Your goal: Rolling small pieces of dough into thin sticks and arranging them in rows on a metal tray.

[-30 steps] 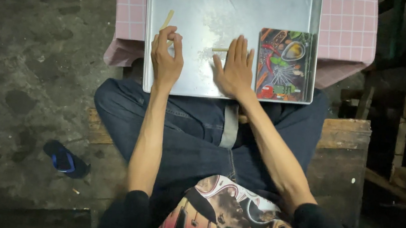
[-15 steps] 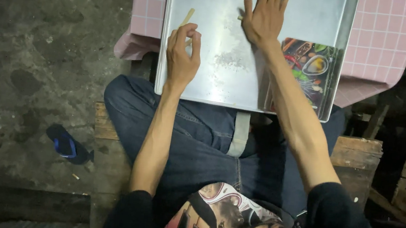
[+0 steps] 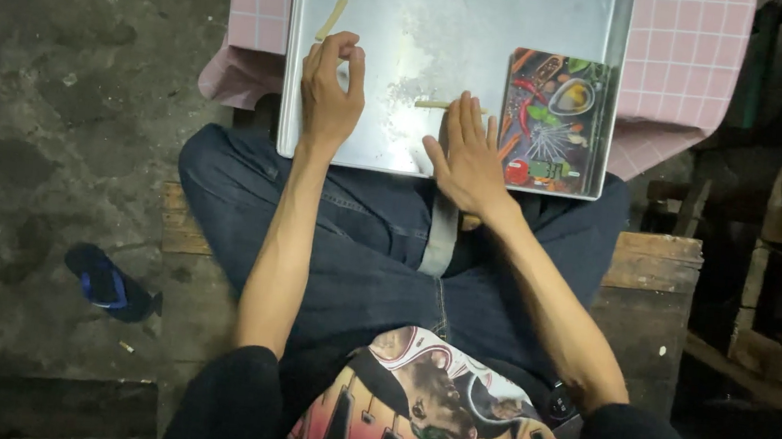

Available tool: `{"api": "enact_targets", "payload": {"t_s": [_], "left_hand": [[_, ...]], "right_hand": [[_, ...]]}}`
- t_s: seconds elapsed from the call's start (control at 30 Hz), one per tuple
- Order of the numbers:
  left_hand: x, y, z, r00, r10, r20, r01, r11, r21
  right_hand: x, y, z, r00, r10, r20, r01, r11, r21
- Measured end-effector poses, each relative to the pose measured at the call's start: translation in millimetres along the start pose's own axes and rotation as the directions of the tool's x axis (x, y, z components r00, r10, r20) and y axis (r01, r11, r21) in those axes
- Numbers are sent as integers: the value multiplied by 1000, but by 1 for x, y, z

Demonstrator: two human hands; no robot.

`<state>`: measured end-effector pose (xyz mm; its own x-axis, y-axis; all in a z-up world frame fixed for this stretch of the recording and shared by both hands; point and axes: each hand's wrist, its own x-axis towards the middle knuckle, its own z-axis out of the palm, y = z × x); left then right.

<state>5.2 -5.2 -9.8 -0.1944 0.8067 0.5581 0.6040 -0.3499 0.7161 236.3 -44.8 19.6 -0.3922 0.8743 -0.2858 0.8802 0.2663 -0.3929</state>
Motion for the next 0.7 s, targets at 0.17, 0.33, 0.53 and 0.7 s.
{"api": "enact_targets", "payload": {"t_s": [0.17,0.33,0.53,0.7], "left_hand": [[-2,-2,-1,1000,-22,4,22,1000,10],[0,-2,-3,999,-31,-7,31,999,12],[7,-9,1,999,-46,-3,46,999,13],[9,-10,2,999,-52,-3,52,999,-6]], "right_hand": [[-7,-23,13,997,-45,55,45,999,6],[45,-20,21,1000,2,-30,-3,999,-32],[144,-19,-16,976,68,-209,-114,970,-217],[206,-7,-44,967,73,-245,-132,963,-236]]}}
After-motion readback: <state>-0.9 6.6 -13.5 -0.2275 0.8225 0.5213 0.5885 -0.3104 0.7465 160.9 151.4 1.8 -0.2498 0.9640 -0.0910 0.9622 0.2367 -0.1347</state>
